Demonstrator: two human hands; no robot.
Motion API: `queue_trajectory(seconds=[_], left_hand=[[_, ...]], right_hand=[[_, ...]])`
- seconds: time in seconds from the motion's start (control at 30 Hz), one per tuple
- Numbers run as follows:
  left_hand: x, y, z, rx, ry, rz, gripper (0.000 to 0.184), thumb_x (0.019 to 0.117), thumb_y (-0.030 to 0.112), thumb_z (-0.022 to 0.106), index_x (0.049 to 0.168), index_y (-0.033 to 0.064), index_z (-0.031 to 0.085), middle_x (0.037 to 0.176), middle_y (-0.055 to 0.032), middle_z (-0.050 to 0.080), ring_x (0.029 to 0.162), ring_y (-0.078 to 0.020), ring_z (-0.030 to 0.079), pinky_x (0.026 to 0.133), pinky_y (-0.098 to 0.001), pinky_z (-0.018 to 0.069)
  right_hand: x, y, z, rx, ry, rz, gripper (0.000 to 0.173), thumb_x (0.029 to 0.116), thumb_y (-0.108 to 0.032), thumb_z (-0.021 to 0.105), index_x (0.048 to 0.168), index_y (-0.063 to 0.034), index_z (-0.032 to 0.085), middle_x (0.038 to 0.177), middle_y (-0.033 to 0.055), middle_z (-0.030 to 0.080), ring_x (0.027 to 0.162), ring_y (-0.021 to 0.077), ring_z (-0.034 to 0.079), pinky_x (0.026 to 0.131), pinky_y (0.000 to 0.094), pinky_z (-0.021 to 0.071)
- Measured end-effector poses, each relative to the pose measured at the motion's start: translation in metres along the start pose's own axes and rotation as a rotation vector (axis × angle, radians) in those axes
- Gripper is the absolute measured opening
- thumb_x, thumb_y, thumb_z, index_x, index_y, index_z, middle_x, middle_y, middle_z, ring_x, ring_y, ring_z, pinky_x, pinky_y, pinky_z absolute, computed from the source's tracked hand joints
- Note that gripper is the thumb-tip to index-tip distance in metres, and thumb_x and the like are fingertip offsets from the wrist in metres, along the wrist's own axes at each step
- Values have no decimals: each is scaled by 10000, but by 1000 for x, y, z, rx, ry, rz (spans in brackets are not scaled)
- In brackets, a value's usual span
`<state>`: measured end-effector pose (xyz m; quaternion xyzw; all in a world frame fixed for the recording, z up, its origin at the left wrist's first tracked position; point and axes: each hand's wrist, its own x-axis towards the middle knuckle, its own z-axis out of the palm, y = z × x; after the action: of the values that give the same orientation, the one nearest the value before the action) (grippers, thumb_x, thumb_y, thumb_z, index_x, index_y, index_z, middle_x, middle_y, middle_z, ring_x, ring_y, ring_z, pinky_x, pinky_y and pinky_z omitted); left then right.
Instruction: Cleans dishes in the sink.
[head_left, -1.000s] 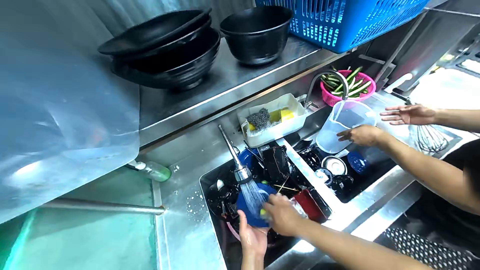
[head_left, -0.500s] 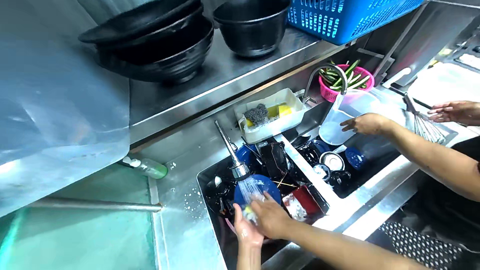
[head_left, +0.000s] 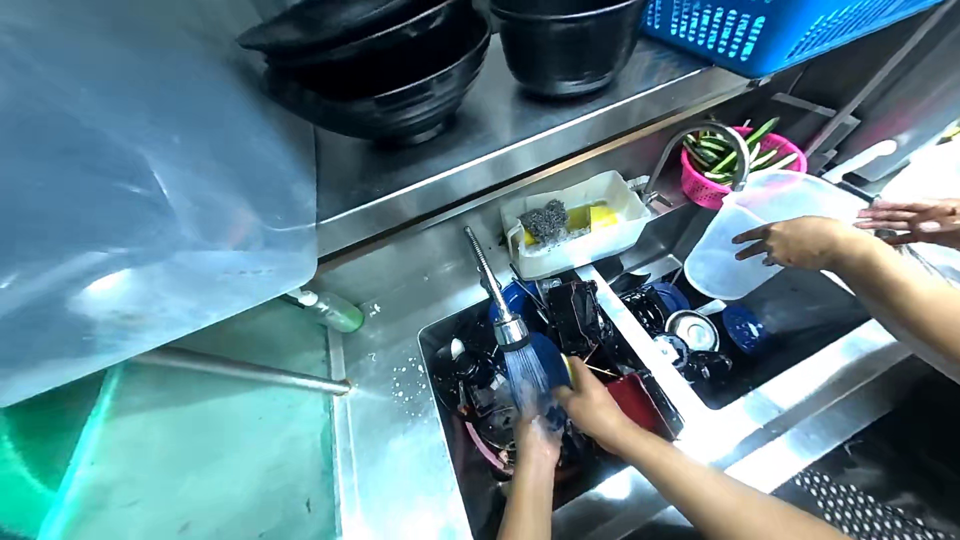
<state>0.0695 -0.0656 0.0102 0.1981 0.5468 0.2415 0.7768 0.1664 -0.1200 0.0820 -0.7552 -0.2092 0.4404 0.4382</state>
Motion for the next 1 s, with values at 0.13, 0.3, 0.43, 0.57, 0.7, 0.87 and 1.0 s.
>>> queue_trajectory(seconds=[0.13,0.3,0.43,0.57,0.7,0.87,1.0], left_hand=[[26,20,-14,754,-4,258,483,1060,382,554,1310,-30,590,1076,-217,700,906,-300,713,780,-479,617],[100,82,-72,1481,196,523,352,980,254,624,1262,48,674,1262,-243,652,1201,-422,616,1017,-624,492],[146,104,-91,1821,181,569,645,869,147,723,1484,166,532,1566,-208,421,1401,-489,416,1072,-642,432],[170,113,-86,1995,48,446,877,808,147,789,1580,272,393,1678,-142,248,1470,-460,333,1081,-641,424],[165,118,-71,2058,89,323,878,804,148,811,1570,280,402,1651,-226,242,1430,-485,377,1036,-621,476],[170,114,-80,2123,58,336,848,772,209,838,1527,265,459,1609,-239,311,1391,-480,423,1009,-601,503],[167,99,-87,2148,-43,355,866,766,206,807,1543,228,425,1598,-235,349,1417,-469,398,1052,-619,453]], right_hand=[[-11,6,-57,89,231,-12,405,954,-126,626,1354,-139,561,1109,117,697,933,234,714,784,469,619],[-40,62,-141,735,626,176,331,967,-47,581,1295,-14,554,1048,187,699,889,281,718,724,463,624],[-28,105,-184,1123,785,372,245,1014,-140,453,1230,-30,486,911,188,636,679,271,651,569,436,583],[38,149,-212,1311,849,312,246,1043,-194,399,1218,-37,471,925,177,599,678,257,616,577,425,562],[79,182,-222,1428,889,296,395,1091,-387,350,1320,-83,458,1026,149,597,780,239,627,647,403,562],[78,147,-210,1377,853,213,452,1084,-442,309,1275,-66,473,959,156,608,737,250,635,636,416,573],[71,53,-189,1096,666,54,449,1104,-380,317,1273,-5,496,969,205,663,809,293,694,711,446,610]])
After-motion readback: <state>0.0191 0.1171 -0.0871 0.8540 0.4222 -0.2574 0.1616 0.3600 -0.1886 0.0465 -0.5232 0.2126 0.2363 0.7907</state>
